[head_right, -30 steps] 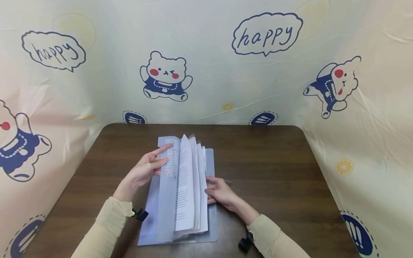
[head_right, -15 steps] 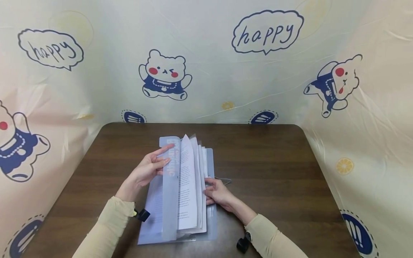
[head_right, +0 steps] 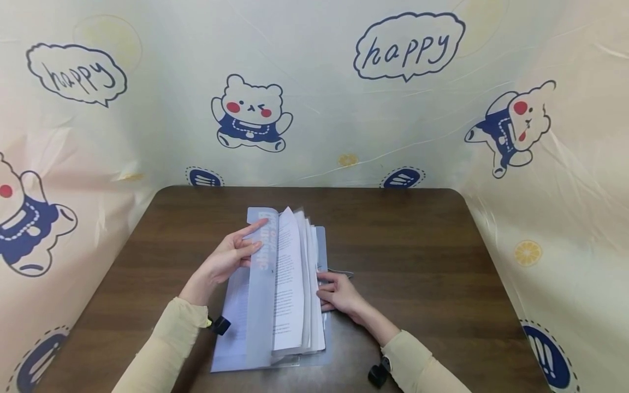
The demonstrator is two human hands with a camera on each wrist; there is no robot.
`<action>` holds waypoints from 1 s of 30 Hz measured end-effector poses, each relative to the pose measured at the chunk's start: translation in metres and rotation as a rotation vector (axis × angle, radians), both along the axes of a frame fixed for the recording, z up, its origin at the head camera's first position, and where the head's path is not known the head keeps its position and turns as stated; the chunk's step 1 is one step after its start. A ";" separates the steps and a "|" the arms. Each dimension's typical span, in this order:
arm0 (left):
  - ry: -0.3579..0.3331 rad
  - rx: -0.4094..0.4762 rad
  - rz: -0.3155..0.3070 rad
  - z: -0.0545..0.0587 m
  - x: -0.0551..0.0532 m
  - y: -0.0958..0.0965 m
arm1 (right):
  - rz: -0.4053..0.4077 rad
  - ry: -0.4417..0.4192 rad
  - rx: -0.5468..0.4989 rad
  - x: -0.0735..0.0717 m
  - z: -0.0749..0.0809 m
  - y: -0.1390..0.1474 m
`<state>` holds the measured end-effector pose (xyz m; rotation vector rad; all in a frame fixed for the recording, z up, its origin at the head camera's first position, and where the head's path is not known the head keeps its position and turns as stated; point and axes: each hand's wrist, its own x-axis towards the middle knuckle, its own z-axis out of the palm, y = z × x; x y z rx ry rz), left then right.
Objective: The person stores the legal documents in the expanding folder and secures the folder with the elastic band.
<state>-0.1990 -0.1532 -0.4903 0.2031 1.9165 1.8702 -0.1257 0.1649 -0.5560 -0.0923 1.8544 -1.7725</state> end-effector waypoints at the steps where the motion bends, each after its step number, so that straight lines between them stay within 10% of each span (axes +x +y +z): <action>1: 0.000 -0.007 0.006 -0.001 0.000 0.001 | 0.000 -0.005 -0.005 0.001 0.000 0.003; 18: -0.002 -0.143 0.025 -0.012 0.000 0.026 | 0.006 0.153 -0.009 0.019 -0.001 0.040; 30: 0.029 -0.221 0.025 -0.021 -0.005 0.037 | 0.094 0.796 0.364 0.050 -0.002 0.052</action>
